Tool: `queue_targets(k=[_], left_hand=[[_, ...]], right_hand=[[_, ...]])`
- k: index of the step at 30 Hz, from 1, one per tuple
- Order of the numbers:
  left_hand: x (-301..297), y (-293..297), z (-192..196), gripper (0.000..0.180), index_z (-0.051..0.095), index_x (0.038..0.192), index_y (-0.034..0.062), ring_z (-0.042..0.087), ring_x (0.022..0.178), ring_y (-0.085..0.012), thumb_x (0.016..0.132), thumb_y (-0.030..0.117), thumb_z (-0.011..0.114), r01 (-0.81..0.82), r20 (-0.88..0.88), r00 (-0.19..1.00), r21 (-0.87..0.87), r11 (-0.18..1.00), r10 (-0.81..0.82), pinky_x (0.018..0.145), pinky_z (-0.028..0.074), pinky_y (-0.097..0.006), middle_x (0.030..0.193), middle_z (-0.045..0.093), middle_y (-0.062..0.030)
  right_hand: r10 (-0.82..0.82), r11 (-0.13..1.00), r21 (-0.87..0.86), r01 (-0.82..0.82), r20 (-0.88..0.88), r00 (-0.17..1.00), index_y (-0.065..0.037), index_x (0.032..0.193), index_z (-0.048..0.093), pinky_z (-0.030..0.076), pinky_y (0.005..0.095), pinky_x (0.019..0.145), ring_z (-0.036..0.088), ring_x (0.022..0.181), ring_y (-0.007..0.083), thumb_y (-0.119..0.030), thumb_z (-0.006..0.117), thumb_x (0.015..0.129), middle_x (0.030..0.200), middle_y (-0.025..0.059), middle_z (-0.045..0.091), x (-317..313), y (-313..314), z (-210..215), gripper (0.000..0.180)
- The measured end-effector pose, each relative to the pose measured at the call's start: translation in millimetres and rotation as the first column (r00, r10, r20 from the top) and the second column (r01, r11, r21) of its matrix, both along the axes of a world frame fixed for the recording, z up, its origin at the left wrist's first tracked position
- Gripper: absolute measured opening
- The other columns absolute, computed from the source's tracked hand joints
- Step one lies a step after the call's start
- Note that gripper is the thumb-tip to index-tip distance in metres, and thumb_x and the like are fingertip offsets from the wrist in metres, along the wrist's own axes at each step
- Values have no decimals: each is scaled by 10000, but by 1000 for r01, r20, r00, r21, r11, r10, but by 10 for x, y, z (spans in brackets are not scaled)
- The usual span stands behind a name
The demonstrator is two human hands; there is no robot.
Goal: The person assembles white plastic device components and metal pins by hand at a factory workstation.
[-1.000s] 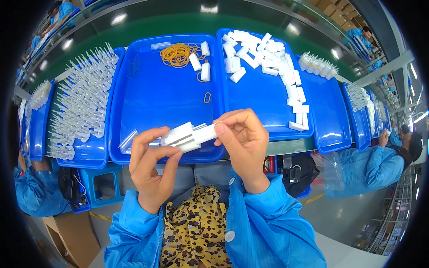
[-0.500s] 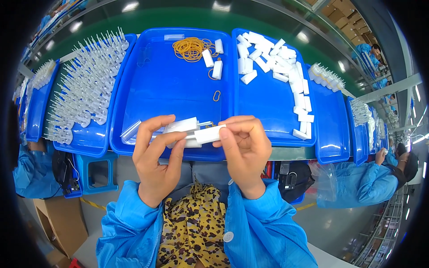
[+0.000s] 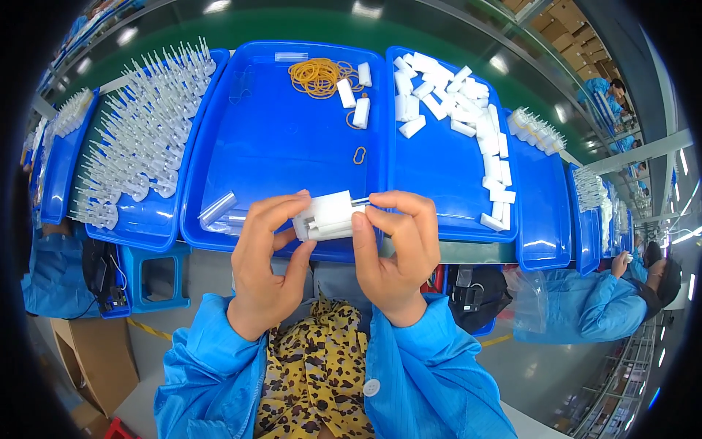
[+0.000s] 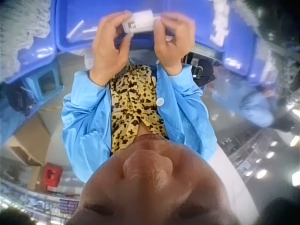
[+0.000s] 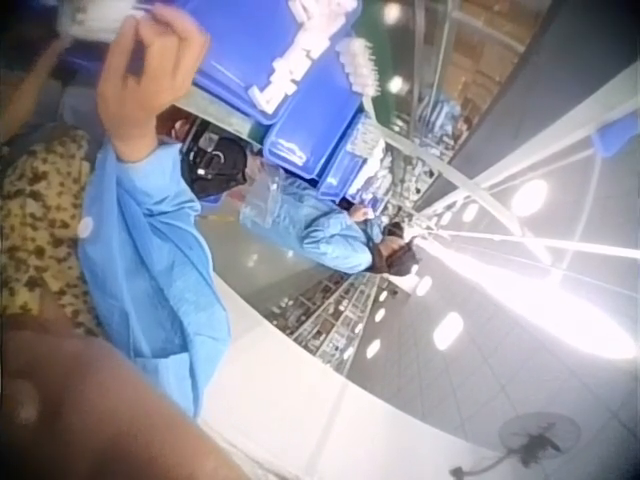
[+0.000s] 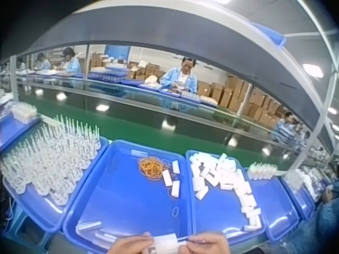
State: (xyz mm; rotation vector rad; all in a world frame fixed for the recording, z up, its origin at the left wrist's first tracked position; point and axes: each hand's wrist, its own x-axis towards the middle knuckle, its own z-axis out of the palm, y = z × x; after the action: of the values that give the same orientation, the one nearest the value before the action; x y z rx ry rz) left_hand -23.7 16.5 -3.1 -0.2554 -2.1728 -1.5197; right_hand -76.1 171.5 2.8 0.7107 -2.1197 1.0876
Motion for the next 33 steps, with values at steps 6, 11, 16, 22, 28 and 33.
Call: queue_targets(k=[6,11,16,22,28,33], left_hand=[[-11,-16,-38,503,528,1228,16,563,1148,-308,766,-159,621,-9,-54,998,-6,1000,9,836,586,-333,1239,536,-192],[-22,-28,-43,507,532,1222,11,571,1142,-307,755,-153,644,-25,-123,992,-13,1000,23,834,585,-334,1227,556,-192],[-12,-71,-1,479,517,1222,-19,562,1151,-311,775,-152,625,-31,-138,990,-97,995,17,885,559,-335,1241,547,-191],[-35,-82,-49,416,509,1227,-36,458,1260,-279,829,-82,624,240,-14,940,736,633,-341,972,488,-417,1322,462,-174],[-4,-44,-1,408,465,1301,-69,486,1241,-272,950,124,544,400,-72,799,804,439,-597,1010,445,-374,1323,482,-178],[65,8,-84,451,435,1336,-58,566,1167,-275,961,183,505,221,85,820,866,449,-567,980,487,-384,1270,551,-176]], right_hand=[[69,989,-133,-59,71,995,-23,834,606,458,351,758,576,903,271,10,715,745,973,124,607,21,-35,-46,145],[80,992,-106,-74,55,995,-30,839,604,454,365,792,560,937,280,6,719,736,982,121,604,27,-88,-21,159],[135,989,-59,-133,27,990,-34,852,626,439,384,849,543,970,289,-36,727,741,1043,140,583,5,-19,4,150],[534,782,-468,-412,162,830,18,1303,434,315,409,1071,419,1263,306,-251,835,659,1310,176,455,-125,-24,93,805],[648,756,-340,-559,270,712,-52,1146,588,319,460,1074,458,1279,328,-261,854,643,1234,133,590,-135,-183,252,606],[655,755,-283,-592,292,697,-77,870,675,366,487,1031,556,1173,338,-200,825,666,1085,131,669,-125,-224,244,282]])
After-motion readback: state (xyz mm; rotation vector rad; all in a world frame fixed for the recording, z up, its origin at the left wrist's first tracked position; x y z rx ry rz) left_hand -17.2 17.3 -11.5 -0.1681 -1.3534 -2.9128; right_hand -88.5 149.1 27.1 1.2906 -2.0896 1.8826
